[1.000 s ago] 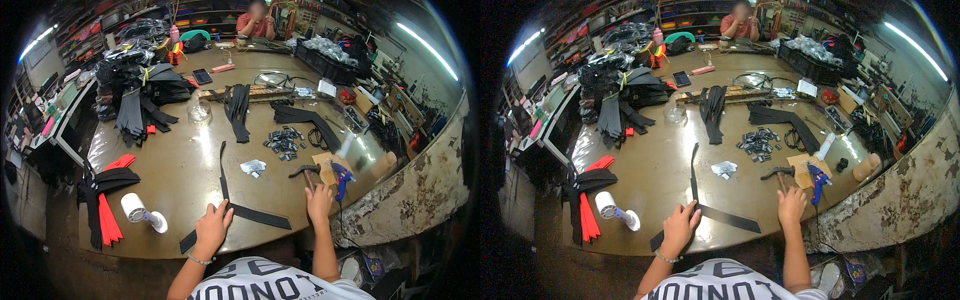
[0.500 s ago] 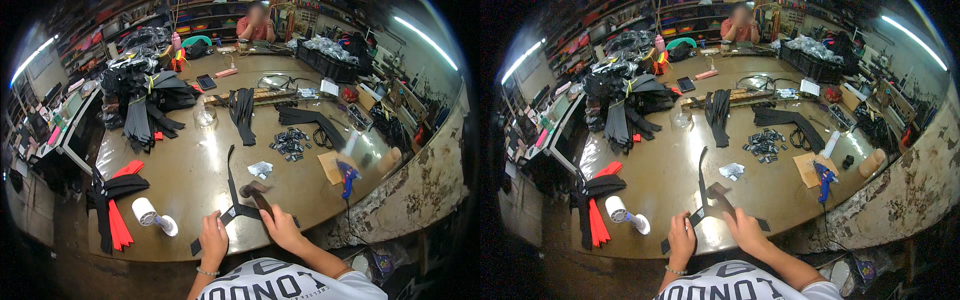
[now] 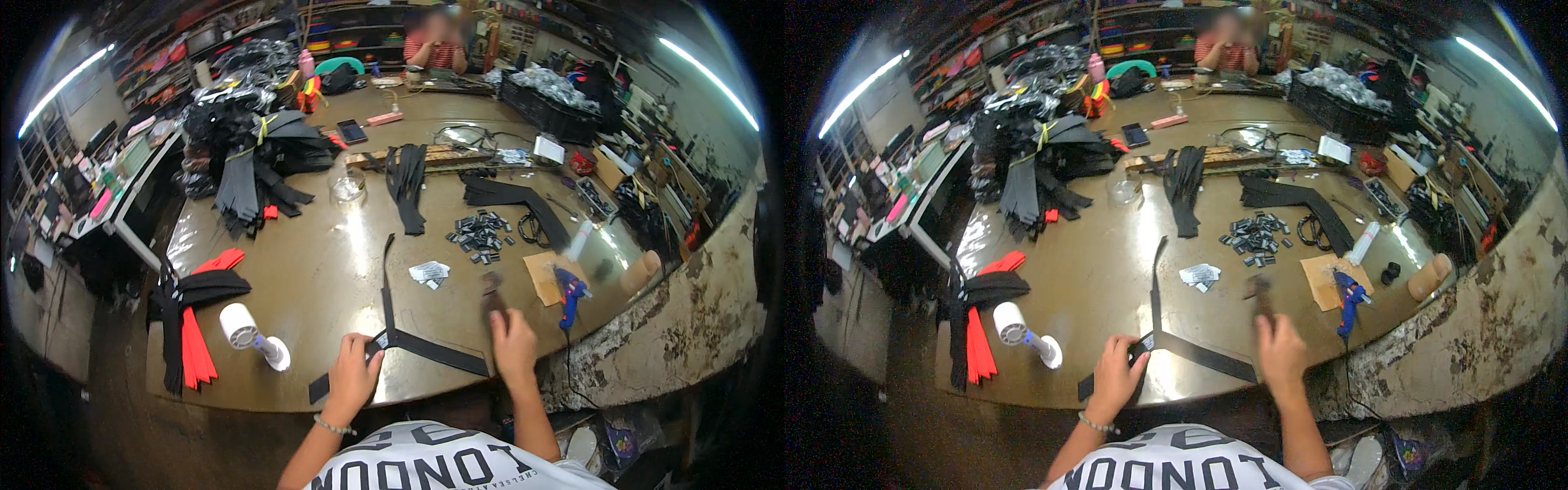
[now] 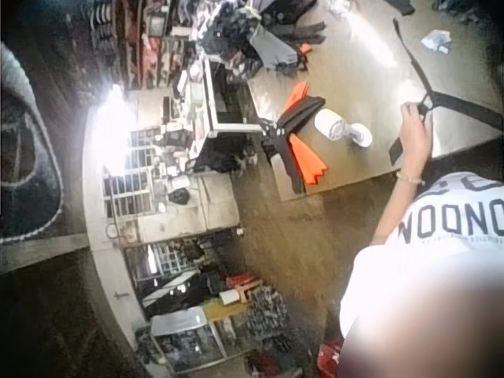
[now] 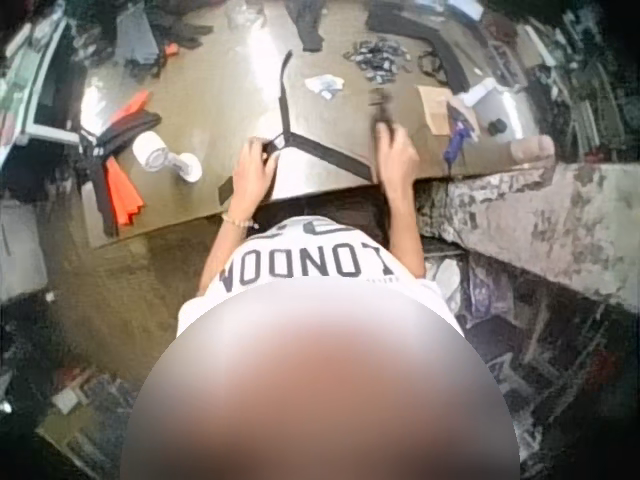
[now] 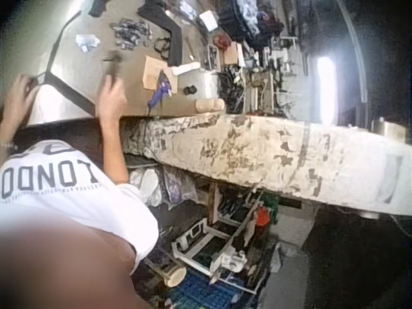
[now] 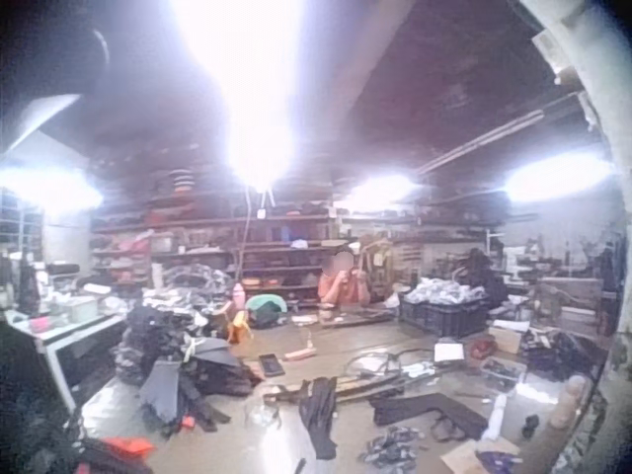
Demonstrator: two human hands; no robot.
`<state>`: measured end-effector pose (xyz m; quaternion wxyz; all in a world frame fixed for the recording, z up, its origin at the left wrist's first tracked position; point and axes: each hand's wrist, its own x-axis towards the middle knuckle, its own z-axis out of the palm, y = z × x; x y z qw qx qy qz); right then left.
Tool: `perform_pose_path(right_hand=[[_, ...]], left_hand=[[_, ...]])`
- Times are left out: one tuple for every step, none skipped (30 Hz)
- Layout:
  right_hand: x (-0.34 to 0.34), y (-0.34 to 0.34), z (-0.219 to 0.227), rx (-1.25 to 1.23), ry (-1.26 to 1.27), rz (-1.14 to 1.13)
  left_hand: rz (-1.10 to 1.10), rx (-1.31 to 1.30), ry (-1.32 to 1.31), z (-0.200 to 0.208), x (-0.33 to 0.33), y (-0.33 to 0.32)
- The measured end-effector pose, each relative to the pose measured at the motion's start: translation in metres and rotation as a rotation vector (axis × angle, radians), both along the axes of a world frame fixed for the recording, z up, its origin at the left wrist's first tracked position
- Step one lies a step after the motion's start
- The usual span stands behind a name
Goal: The person assembles black fabric straps by applying hot glue and attaching small metal buckles. They repeatedly pick up straps, apply glue with a hot glue gun, press buckles into place, and set the finished pieces aside on the table.
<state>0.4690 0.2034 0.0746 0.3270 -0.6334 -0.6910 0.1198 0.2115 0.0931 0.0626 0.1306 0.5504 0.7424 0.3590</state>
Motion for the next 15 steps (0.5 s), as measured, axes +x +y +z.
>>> perform_pose_path(right_hand=[[0.009, 0.007, -0.001, 0.086, -0.111, -0.078], [0.017, 0.014, -0.003, 0.1, -0.19, -0.138], [0.023, 0.018, -0.005, 0.046, -0.221, -0.146], [0.028, 0.021, -0.008, -0.066, -0.279, -0.217], [0.03, 0.023, -0.012, -0.012, -0.275, -0.162], [0.032, 0.024, -0.016, -0.004, -0.292, -0.148], [0.033, 0.024, -0.02, -0.034, -0.331, -0.153], [0.033, 0.023, -0.024, 0.012, -0.357, -0.131], [0.033, 0.023, -0.027, 0.025, -0.408, -0.127], [0.032, 0.022, -0.03, 0.073, -0.473, -0.113], [0.031, 0.022, -0.032, 0.049, -0.493, -0.118], [0.03, 0.021, -0.033, 0.061, -0.522, -0.117], [0.029, 0.022, -0.034, 0.113, -0.555, -0.121], [0.029, 0.022, -0.034, 0.078, -0.557, -0.122], [0.028, 0.023, -0.034, 0.077, -0.566, -0.126]], left_hand=[[-0.018, 0.048, -0.012, 0.004, -0.003, 0.003], [-0.069, -0.01, -0.03, 0.009, -0.005, 0.007], [-0.111, -0.033, -0.036, 0.017, -0.005, 0.013], [-0.142, -0.084, -0.043, 0.028, -0.005, 0.019], [-0.212, -0.072, -0.012, 0.041, -0.005, 0.026], [-0.261, -0.007, 0.056, 0.057, -0.005, 0.033], [-0.297, -0.01, 0.12, 0.076, -0.008, 0.04], [-0.321, -0.084, 0.169, 0.095, -0.011, 0.046], [-0.33, 0.12, 0.24, 0.117, -0.02, 0.051], [-0.308, 0.237, 0.283, 0.138, -0.034, 0.054], [-0.271, 0.422, 0.313, 0.16, -0.052, 0.051], [-0.188, 0.503, 0.325, 0.181, -0.075, 0.05], [-0.064, 0.558, 0.317, 0.198, -0.1, 0.035], [0.023, 0.677, 0.235, 0.211, -0.128, 0.021], [0.091, 0.769, 0.218, 0.221, -0.163, 0.01]])
